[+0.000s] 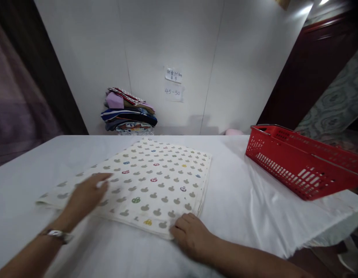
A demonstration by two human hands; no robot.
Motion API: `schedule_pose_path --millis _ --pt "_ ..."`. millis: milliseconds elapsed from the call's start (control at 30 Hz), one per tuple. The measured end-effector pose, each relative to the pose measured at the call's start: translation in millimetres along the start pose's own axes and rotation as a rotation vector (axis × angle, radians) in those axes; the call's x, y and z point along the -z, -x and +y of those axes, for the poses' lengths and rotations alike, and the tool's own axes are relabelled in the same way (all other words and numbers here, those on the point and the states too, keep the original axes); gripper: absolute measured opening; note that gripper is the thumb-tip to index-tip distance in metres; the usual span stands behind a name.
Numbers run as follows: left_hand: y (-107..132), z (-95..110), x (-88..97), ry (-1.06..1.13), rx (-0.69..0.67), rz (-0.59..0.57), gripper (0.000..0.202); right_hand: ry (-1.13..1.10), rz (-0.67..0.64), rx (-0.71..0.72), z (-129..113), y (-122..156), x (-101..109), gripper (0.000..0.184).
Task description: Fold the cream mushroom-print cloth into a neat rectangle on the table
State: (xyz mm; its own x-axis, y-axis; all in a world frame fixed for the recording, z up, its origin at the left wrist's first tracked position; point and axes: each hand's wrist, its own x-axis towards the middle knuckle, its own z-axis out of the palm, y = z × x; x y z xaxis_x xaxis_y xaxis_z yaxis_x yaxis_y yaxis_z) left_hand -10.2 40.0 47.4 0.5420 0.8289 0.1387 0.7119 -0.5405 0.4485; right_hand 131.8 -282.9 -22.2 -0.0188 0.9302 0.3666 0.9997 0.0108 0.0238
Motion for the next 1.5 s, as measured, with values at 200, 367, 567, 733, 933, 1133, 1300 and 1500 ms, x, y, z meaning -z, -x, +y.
schedule_pose_path --millis 200,367,567,733,933,1133,1300,1500 --pt "92 138 -68.4 0.261 -0.568 -0.383 0.024 -0.335 0.059 0.007 23 16 29 0.031" --pt "113 187 -91.0 0.208 -0.64 -0.456 0.019 -0.647 0.24 -0.659 93 46 34 0.021" --pt "105 234 -119.7 0.008 -0.53 -0.419 0.028 -1.082 0.077 -1.194 145 33 31 0.015" --pt "98 246 -138.4 -0.049 -0.411 -0.422 0.016 -1.092 0.02 -1.214 156 13 24 0.003" --pt "89 237 -144.5 0.009 -0.404 -0.414 0.017 -1.092 0.089 -1.196 154 16 14 0.008" --pt "89 238 -143.4 0.027 -0.391 -0.41 0.018 -1.107 0.024 -1.161 152 15 16 0.016" --pt "91 238 -142.2 0.04 -0.398 -0.414 0.017 -1.096 -0.005 -1.198 163 6 14 0.024" --pt "91 236 -143.3 0.071 -0.397 -0.414 0.016 -1.064 0.031 -1.243 172 1 14 0.019"
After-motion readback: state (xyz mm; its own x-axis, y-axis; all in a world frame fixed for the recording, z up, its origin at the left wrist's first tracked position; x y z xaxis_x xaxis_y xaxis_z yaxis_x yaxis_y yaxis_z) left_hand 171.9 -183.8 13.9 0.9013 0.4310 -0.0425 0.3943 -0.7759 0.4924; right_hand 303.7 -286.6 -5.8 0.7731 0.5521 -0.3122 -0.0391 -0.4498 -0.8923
